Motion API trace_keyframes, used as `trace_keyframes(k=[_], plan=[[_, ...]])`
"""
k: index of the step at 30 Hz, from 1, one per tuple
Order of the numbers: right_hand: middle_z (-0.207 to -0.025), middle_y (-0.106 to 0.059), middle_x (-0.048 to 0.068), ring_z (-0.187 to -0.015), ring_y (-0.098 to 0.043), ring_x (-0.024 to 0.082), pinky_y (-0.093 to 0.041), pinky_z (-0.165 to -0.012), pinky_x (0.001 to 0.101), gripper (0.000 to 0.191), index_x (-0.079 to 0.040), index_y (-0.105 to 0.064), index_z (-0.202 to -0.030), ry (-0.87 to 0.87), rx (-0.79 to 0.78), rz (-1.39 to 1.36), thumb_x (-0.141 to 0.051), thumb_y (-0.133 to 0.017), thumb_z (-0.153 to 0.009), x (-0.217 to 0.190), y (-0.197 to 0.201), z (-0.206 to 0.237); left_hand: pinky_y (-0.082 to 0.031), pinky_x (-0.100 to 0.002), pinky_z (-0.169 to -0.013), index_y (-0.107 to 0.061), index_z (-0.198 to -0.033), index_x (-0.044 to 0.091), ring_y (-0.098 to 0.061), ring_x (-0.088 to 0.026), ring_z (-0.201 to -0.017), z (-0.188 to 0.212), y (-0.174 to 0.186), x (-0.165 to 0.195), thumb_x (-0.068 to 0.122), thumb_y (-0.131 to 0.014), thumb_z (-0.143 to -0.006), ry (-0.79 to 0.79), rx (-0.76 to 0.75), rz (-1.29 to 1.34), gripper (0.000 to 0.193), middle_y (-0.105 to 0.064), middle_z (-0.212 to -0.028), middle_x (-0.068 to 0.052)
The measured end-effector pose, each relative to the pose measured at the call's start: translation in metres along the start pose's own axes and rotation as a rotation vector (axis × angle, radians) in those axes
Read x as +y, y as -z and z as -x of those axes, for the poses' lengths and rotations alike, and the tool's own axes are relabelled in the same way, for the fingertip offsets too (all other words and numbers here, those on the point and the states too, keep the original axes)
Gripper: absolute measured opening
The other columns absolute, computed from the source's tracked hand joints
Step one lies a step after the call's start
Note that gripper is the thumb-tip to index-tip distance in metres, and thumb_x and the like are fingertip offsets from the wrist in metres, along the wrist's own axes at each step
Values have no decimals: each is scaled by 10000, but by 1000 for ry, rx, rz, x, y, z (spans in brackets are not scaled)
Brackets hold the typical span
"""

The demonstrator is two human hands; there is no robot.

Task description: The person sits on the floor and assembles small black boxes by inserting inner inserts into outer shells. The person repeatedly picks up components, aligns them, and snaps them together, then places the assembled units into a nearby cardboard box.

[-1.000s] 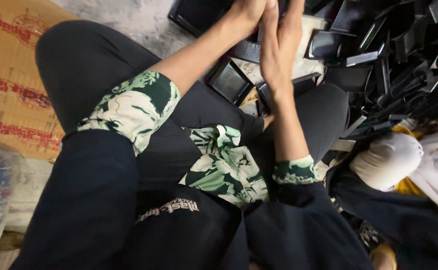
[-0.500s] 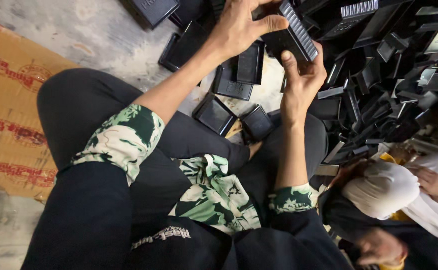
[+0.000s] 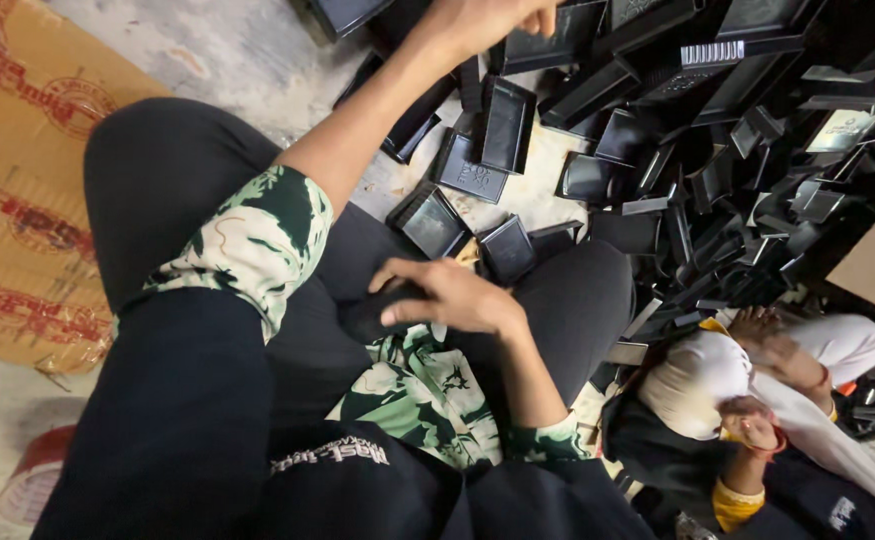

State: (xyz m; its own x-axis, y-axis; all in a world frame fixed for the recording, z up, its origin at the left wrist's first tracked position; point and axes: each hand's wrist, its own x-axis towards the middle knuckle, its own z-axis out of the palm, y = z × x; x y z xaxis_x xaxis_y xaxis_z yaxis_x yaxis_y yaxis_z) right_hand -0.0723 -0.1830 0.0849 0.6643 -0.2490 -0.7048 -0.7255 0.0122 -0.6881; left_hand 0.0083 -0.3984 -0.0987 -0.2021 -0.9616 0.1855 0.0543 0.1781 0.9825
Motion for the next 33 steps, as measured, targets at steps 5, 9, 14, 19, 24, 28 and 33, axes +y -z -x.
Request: trace_keyframes(k=[5, 9, 14, 19, 24, 28, 33], plan=[[-1188, -722, 102, -1045, -726, 212, -561, -885, 340, 394, -53, -638, -1265, -1, 898, 92, -167, -776, -914, 30, 25, 2, -547, -247, -632, -711, -923, 66, -662, -69, -686, 2, -4, 16, 418, -659, -1055, 58, -94, 253, 380, -708, -750, -14], [-1111, -723, 134, -988, -667, 296, -529, -881, 378, 418, -28, -677, -1194, -35, 1094, 449, -92, -814, -804, 75, 55, -6, -584, -240, -618, -691, -900, 48, -701, -74, -678, 7, 1, 36, 414, -714, -1007, 129, -100, 329, 381, -718, -756, -28], [-1018, -706, 47, -939, -631, 137, -530, -866, 287, 119, -14, -716, -1110, 96, 1248, -140, -7, -736, -993, 97, 71, 18, -582, -249, -635, -714, -945, 9, -772, -148, -739, 13, 6, 62, 578, -665, -1013, 361, -176, -90, 575, -764, -838, -116], [-986, -633, 4, -928, -583, 82, -495, -886, 243, 89, -5, -643, -1099, 374, 1182, -435, -50, -716, -1077, 74, 62, 19, -560, -317, -669, -489, -1435, 125, -681, -192, -961, 26, -16, 81, 701, -548, -927, 426, -229, 279, 771, -606, -1333, -189], [-1034, -708, 33, -980, -650, 99, -547, -922, 266, 119, 5, -668, -1105, 231, 1219, -283, -109, -647, -1080, 78, 76, 24, -636, -369, -643, -382, -1545, 153, -731, -330, -916, 34, -27, 75, 725, -568, -838, 484, -404, 784, 929, -523, -1390, -370], [-1027, -736, 65, -945, -682, 145, -561, -853, 288, 180, 18, -679, -1133, -29, 1399, 8, -84, -699, -986, 132, 112, 33, -679, -377, -662, -434, -1468, 127, -753, -319, -944, 35, -29, 63, 762, -540, -803, 673, -242, 722, 926, -527, -1387, -267], [-988, -732, 154, -906, -659, 396, -533, -812, 446, 450, -25, -651, -1105, -192, 1354, 838, -52, -840, -698, 200, 117, 1, -592, -400, -760, -528, -1419, 94, -713, -260, -958, 36, -42, 51, 799, -481, -840, 780, -201, 607, 913, -600, -1324, -237]])
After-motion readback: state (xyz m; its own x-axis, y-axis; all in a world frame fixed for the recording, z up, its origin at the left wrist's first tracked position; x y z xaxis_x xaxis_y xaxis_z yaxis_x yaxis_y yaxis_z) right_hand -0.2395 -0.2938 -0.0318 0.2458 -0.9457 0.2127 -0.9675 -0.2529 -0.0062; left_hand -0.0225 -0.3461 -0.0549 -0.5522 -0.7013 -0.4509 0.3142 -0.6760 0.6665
